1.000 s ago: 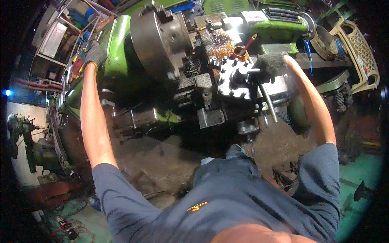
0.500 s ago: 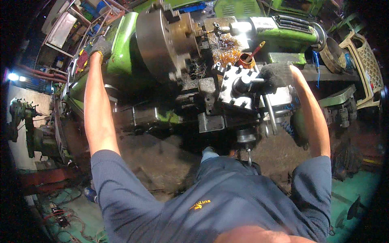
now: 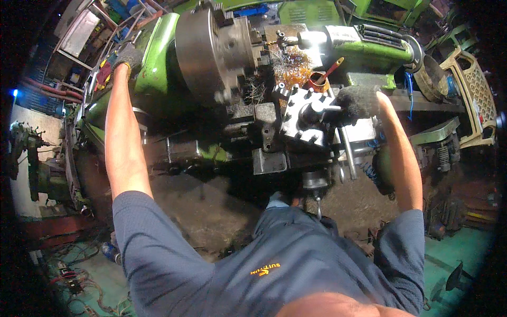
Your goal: The person operates a green metal lathe, using both hands to adjust the tool post and control levers while a cylindrical metal workpiece rotates. They periodically apply cutting fluid with a brush and clear metal shavings from the cutting area.
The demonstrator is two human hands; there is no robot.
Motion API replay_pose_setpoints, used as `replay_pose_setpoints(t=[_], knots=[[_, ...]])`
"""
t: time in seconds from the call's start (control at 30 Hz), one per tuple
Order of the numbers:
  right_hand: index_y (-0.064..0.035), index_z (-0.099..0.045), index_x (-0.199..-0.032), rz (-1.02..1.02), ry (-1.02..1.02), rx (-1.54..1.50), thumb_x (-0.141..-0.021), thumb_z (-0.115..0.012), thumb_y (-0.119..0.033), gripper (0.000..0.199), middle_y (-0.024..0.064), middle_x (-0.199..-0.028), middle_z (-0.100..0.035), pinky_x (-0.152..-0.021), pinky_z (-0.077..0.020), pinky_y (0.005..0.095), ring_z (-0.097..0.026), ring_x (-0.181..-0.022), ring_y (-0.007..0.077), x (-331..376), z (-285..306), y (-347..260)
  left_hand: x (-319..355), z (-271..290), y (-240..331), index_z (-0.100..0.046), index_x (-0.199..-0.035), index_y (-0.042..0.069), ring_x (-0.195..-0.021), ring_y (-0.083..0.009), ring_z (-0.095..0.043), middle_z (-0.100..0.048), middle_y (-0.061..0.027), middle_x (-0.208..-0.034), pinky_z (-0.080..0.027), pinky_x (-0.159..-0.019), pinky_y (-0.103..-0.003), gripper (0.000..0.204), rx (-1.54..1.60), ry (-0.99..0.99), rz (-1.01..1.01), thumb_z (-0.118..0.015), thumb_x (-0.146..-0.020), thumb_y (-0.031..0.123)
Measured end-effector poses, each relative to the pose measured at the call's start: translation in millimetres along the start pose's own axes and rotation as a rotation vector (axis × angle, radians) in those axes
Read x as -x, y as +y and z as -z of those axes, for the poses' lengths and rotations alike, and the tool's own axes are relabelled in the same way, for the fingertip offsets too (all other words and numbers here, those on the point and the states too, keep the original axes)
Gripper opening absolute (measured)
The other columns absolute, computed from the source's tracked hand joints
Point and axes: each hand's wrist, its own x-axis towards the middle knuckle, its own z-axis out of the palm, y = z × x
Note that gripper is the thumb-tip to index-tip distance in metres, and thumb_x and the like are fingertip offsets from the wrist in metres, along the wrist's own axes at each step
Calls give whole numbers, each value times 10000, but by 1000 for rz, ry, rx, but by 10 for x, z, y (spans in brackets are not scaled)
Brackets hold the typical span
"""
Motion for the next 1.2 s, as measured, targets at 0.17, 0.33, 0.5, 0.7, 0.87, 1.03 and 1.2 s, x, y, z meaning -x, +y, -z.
replay_pose_setpoints(t=[0.17, 0.33, 0.5, 0.7, 0.87, 1.03, 1.2], knots=[[-13, -737, -980, -67, -13, -68, -753, -703, -156, 270, 133, -766, -728, -585, -565, 339, -709, -657, 192, 54, 12, 5, 260, 227, 429, -604, -1068, -67, -999, -458, -656, -669, -308, -1059, -520, -814, -500, 337, 197, -32, 66, -454, -924, 199], [-13, -737, -988, -34, -22, -87, -759, -698, -154, 272, 132, -767, -729, -586, -568, 336, -710, -657, 191, 16, 52, -37, -120, -86, -277, -617, -1052, -47, -968, -442, -664, -676, -295, -1019, -521, -794, -492, 316, 4, -17, -5, -478, -909, 198], [-13, -736, -996, -80, -21, -123, -764, -694, -153, 274, 132, -768, -729, -587, -570, 333, -711, -658, 190, 29, 9, -37, -175, -201, 26, -623, -1051, -29, -957, -426, -673, -678, -290, -1014, -521, -787, -497, 303, 101, -13, 35, -481, -903, 193], [-14, -736, -1006, -60, -23, -149, -771, -689, -152, 277, 131, -769, -729, -588, -572, 330, -712, -659, 188, 6, 18, -71, -86, -86, -155, -601, -985, 2, -910, -335, -602, -662, -231, -1010, -488, -804, -466, 270, -32, 10, -4, -471, -920, 229], [-14, -736, -1015, -96, -17, -165, -777, -685, -150, 279, 130, -770, -730, -589, -575, 327, -713, -660, 187, 58, 18, -46, -95, -81, 72, -593, -964, 12, -882, -293, -585, -659, -207, -1018, -476, -801, -451, 257, 112, -13, 76, -493, -914, 244], [-15, -735, -1023, -79, -19, -165, -782, -680, -149, 281, 129, -771, -730, -589, -577, 324, -714, -661, 186, 44, 21, -75, -207, -213, -222, -599, -980, 13, -889, -312, -589, -659, -207, -1028, -480, -805, -448, 255, 74, 6, 83, -500, -907, 236], [-15, -735, -1031, -102, -20, -169, -788, -676, -148, 284, 129, -773, -730, -590, -579, 321, -715, -662, 185, 34, 18, -79, -301, -236, -204, -605, -1016, 18, -904, -338, -603, -659, -201, -1046, -487, -821, -452, 288, -123, -65, -44, -478, -930, 262]])
